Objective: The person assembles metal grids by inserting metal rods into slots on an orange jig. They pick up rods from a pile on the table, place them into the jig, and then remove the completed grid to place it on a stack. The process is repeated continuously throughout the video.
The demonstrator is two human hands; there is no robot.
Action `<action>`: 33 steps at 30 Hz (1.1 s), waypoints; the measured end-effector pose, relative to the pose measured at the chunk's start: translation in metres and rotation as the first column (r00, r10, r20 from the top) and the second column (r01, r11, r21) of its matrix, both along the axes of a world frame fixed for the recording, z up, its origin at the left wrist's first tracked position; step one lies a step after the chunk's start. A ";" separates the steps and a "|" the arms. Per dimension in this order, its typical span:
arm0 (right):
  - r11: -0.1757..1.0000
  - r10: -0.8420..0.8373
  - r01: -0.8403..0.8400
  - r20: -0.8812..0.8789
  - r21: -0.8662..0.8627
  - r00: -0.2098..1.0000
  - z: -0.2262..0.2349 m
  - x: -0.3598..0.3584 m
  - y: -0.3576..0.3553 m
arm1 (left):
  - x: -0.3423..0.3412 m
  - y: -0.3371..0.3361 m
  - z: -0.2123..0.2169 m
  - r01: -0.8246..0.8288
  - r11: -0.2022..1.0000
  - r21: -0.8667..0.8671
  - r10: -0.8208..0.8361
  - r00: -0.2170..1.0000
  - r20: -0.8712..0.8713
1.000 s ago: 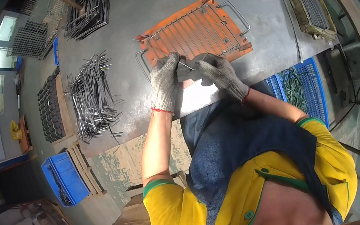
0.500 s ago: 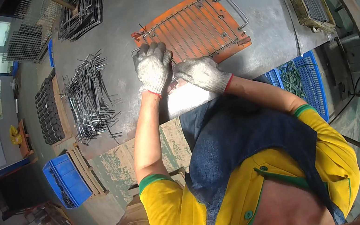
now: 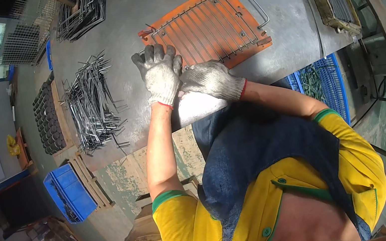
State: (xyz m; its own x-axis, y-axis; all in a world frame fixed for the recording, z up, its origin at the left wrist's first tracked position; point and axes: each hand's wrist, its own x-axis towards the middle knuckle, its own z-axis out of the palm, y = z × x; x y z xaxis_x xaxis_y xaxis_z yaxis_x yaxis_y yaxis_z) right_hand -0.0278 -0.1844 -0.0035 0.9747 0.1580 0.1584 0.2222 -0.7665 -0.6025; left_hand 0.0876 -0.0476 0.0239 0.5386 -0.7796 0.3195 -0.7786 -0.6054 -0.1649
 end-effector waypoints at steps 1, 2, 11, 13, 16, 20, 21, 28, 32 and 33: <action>1.000 0.008 -0.008 -0.003 0.006 1.000 -0.002 -0.001 0.001 | 0.000 0.000 -0.002 0.004 1.000 -0.024 -0.003 1.000 0.003; 1.000 0.000 0.000 0.009 -0.007 1.000 -0.003 0.002 0.002 | 0.001 0.000 -0.005 0.007 0.999 -0.049 -0.007 1.000 0.007; 0.960 0.202 -0.150 0.211 -0.237 0.956 -0.001 0.055 -0.046 | -0.004 0.001 -0.010 -0.016 0.997 -0.074 0.016 1.000 -0.005; 0.947 0.096 0.019 0.336 -0.321 0.937 0.006 0.077 -0.054 | -0.005 0.001 -0.010 -0.021 0.995 -0.102 0.019 0.999 -0.029; 0.989 -0.081 0.095 0.128 -0.110 0.988 0.023 0.112 -0.047 | -0.008 0.002 -0.006 -0.048 0.996 -0.081 0.046 0.999 -0.016; 0.930 -0.051 0.099 0.144 -0.353 0.988 -0.003 0.142 -0.036 | -0.004 -0.003 -0.011 -0.030 0.993 -0.118 0.026 0.999 -0.036; 0.937 -0.050 0.079 0.095 -0.340 0.994 -0.001 0.145 -0.033 | -0.003 -0.003 -0.009 -0.034 0.988 -0.148 0.026 0.998 -0.056; 0.943 -0.097 0.082 0.030 0.322 0.995 0.026 0.072 -0.091 | -0.011 0.012 -0.029 -0.418 0.612 -0.671 0.096 0.882 -0.461; 0.895 -0.398 0.324 0.223 0.307 0.890 0.043 -0.032 -0.154 | 0.009 0.071 -0.069 -0.681 0.484 -0.550 -0.214 0.517 -0.829; 0.922 -0.350 0.380 0.572 0.071 0.742 0.021 -0.053 -0.181 | 0.010 0.069 -0.044 -0.690 0.630 -0.356 -0.108 0.376 -0.920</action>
State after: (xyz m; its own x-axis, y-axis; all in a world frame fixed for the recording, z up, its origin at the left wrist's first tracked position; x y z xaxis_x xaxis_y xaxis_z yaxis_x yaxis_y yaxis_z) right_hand -0.0811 -0.3659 0.0174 0.6956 -0.1689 0.6983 0.2062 -0.8842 -0.4192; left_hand 0.0978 0.0211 -0.0206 0.9380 -0.3040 -0.1667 0.0234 -0.4242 0.9053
